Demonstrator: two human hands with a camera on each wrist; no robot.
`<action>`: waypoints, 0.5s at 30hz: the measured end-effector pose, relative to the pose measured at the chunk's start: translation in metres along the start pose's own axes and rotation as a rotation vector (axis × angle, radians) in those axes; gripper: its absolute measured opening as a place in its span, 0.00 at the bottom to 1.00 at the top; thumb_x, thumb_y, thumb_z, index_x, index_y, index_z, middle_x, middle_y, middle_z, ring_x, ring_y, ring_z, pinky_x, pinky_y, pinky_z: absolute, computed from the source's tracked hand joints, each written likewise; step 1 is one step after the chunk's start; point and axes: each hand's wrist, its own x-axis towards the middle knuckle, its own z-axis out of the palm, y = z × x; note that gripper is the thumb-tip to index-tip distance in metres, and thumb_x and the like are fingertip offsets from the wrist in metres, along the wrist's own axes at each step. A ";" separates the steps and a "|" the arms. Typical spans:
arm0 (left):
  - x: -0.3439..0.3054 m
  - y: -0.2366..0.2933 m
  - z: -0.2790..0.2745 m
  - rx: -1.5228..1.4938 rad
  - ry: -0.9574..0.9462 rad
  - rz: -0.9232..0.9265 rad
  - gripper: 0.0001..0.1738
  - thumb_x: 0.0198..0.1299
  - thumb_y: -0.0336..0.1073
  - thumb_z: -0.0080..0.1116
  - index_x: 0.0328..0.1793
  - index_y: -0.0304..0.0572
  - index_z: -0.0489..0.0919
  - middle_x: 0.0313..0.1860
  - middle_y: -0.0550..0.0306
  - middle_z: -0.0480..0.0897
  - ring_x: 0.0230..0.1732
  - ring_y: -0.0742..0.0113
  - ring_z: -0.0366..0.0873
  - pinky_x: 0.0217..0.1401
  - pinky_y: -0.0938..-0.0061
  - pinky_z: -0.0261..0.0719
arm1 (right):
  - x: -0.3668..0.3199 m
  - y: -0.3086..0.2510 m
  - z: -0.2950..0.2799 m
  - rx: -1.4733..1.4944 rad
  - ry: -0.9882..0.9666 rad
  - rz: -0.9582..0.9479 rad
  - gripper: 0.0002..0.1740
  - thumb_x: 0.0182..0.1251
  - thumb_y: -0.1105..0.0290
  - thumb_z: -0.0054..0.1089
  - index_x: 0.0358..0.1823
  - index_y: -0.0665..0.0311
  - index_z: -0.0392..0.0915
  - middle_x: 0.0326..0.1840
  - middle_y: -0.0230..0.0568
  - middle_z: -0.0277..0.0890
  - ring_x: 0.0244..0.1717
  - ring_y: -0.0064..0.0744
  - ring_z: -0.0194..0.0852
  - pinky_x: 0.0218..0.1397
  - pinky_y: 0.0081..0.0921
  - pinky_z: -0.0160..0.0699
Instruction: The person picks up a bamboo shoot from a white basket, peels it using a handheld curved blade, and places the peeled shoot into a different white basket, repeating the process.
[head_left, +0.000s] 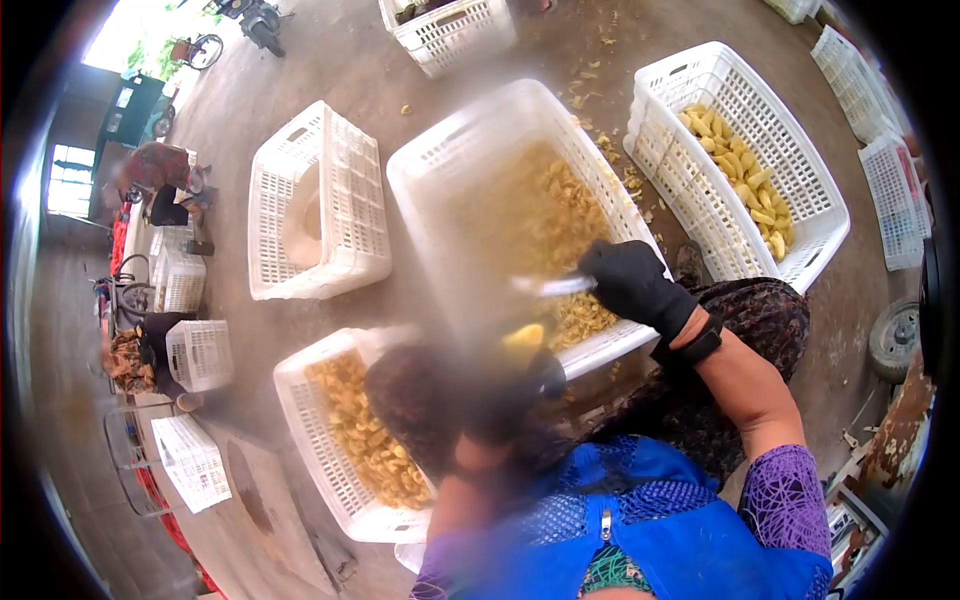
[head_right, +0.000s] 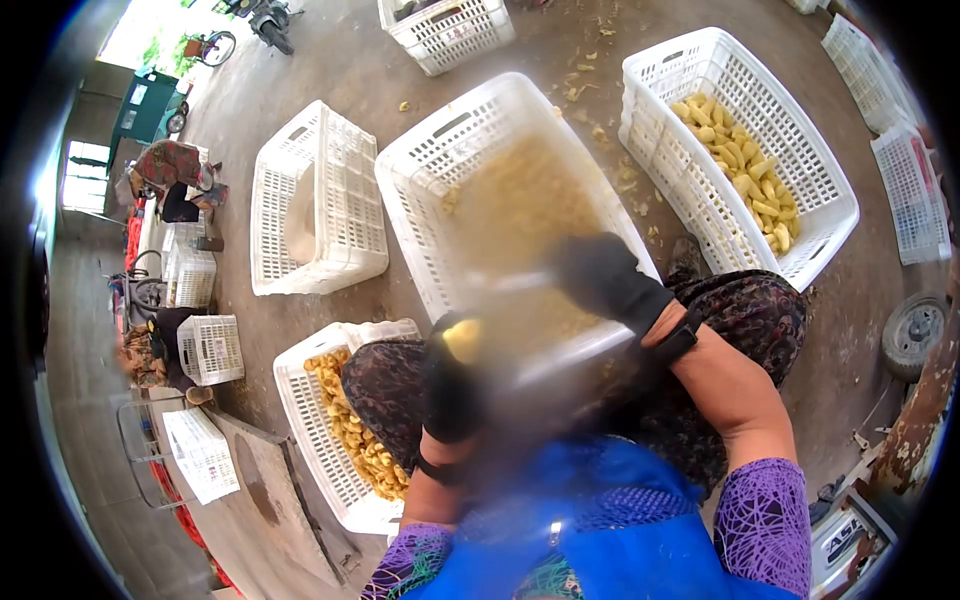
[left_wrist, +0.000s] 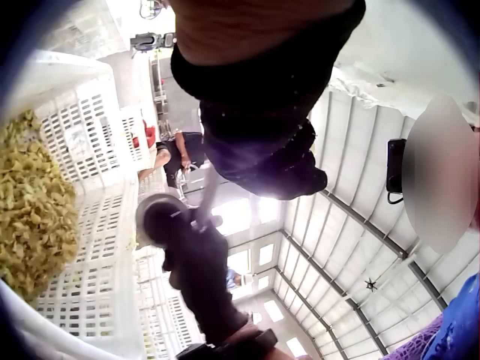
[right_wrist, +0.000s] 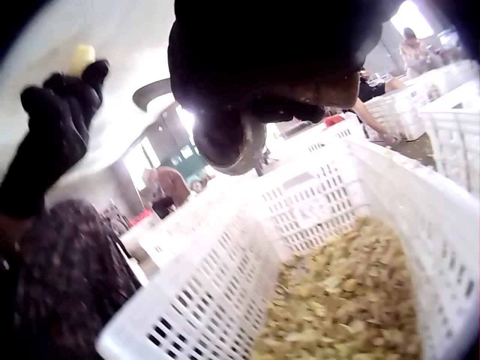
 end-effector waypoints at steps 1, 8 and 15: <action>0.001 0.002 -0.004 0.108 0.029 0.003 0.21 0.54 0.25 0.57 0.56 0.34 0.71 0.45 0.49 0.78 0.44 0.59 0.76 0.48 0.71 0.74 | 0.003 -0.001 -0.005 -0.005 0.008 -0.003 0.08 0.49 0.71 0.64 0.27 0.56 0.72 0.23 0.40 0.70 0.24 0.46 0.73 0.24 0.38 0.68; 0.020 0.013 0.004 -1.064 0.053 -0.542 0.22 0.56 0.30 0.58 0.57 0.33 0.70 0.47 0.47 0.77 0.46 0.57 0.75 0.50 0.70 0.74 | 0.014 -0.026 -0.038 0.270 0.191 0.100 0.11 0.49 0.70 0.68 0.30 0.56 0.73 0.26 0.41 0.72 0.26 0.47 0.75 0.26 0.36 0.70; 0.013 -0.011 0.003 0.275 0.008 0.235 0.12 0.51 0.34 0.59 0.43 0.42 0.78 0.37 0.50 0.77 0.37 0.54 0.75 0.43 0.66 0.72 | 0.007 -0.034 -0.028 0.182 0.150 -0.040 0.10 0.45 0.71 0.64 0.29 0.54 0.72 0.24 0.37 0.69 0.21 0.44 0.71 0.23 0.38 0.67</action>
